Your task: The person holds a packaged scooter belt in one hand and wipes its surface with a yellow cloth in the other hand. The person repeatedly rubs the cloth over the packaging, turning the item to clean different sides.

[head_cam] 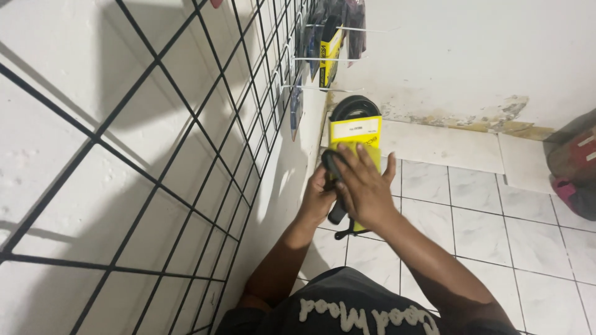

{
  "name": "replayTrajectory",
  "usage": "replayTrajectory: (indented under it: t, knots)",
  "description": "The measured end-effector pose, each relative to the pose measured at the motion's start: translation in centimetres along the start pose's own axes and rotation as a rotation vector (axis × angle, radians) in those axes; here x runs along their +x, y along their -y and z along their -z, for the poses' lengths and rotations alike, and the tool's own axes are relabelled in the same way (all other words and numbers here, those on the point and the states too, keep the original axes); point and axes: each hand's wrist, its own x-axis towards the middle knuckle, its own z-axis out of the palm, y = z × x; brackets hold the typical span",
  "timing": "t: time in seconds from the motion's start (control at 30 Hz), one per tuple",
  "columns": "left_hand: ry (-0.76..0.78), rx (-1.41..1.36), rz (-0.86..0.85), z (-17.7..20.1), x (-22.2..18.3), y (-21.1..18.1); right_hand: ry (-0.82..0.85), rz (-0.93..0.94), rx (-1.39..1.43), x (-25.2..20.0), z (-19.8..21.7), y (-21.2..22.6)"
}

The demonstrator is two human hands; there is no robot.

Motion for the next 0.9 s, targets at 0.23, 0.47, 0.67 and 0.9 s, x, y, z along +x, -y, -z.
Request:
replayTrajectory:
  t: [0.23, 0.47, 0.67, 0.9]
  knots:
    - [0.063, -0.072, -0.005, -1.7, -0.4, -0.8, -0.045, -0.062, -0.07, 2.7, 1.8, -1.2]
    - [-0.031, -0.034, 0.003, 0.2, 0.9, -1.9, 0.036, -0.045, -0.013, -3.0, -1.8, -0.1]
    - [-0.018, -0.061, 0.015, -0.1, 0.8, -1.3, 0.068, -0.068, -0.017, -2.2, -1.4, -1.9]
    - [0.012, -0.056, 0.041, -0.7, 0.2, -1.6, -0.008, -0.165, 0.024, 2.6, 1.7, -3.0]
